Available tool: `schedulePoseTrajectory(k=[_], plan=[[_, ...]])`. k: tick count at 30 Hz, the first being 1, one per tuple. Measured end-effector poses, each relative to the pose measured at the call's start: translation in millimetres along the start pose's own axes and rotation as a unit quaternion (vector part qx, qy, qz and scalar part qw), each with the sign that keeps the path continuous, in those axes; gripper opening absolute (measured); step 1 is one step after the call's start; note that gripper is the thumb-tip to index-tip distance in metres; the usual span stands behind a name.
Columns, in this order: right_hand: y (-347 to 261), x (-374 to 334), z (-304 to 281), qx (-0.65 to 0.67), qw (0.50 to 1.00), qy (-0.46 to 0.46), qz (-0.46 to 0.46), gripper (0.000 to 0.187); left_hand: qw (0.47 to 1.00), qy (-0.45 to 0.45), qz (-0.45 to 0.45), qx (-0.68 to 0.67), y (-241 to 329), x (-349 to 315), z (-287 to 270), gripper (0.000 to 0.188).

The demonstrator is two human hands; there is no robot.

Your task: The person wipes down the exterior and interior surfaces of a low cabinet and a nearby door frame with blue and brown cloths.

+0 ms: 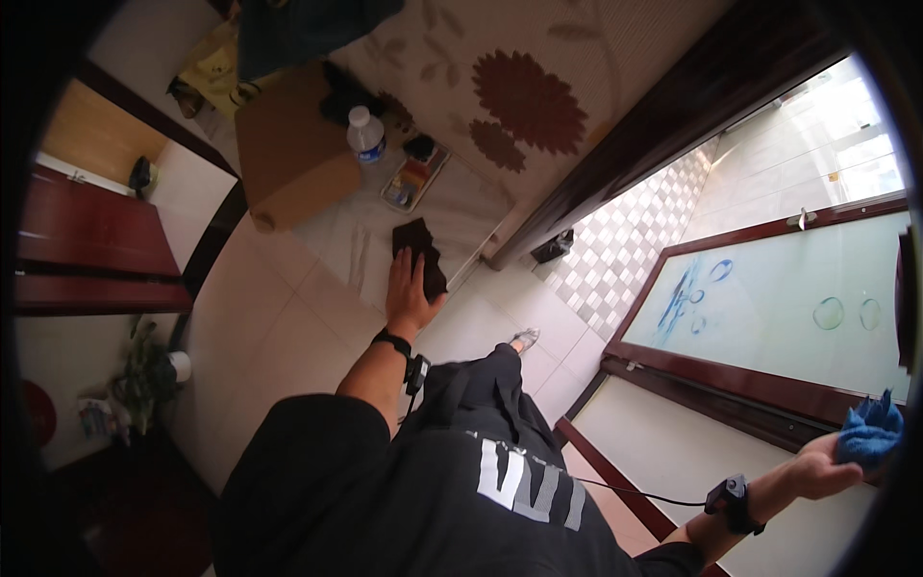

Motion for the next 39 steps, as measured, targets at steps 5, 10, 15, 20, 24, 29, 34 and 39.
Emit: schedulePoseTrajectory(k=[5, 10, 15, 20, 24, 29, 34, 39], plan=[[-34, -30, 102, -0.346, 0.833, 0.032, -0.430, 0.059, 1.000, -0.005, 0.002, -0.002, 6, 9, -1, 0.085], [-67, -52, 207, -0.155, 0.939, -0.033, -0.305, 0.056, 1.000, 0.022, 0.000, -0.013, -9, 1, -6, 0.087], [-88, -46, 284, -0.056, 0.957, -0.048, -0.280, 0.051, 0.998, 0.020, -0.010, -0.053, -13, 3, 2, 0.087], [-74, -76, 322, -0.034, 0.959, 0.050, -0.276, 0.057, 0.998, -0.016, -0.019, -0.060, -19, -6, 1, 0.085], [-38, -123, 326, -0.112, 0.944, 0.004, -0.309, 0.054, 0.997, -0.008, -0.006, -0.070, -17, -2, 0, 0.086], [45, -232, 324, -0.104, 0.972, -0.186, -0.099, 0.054, 0.996, 0.021, -0.007, -0.084, -22, -5, 2, 0.082], [72, -333, 292, 0.003, 0.903, -0.395, 0.170, 0.040, 0.996, 0.023, 0.024, -0.084, -35, 3, 6, 0.070], [30, -399, 298, 0.100, 0.824, -0.502, 0.245, 0.041, 0.991, -0.021, 0.130, 0.008, -68, -9, -4, 0.049]])
Point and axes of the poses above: each hand's wrist, its own x-axis towards the middle knuckle, its own z-axis out of the palm, y = z × x, the point moved 6 cm from there along x, towards the middle knuckle, and after that the axes turned 15 degrees about z, right-handed, at the moved point
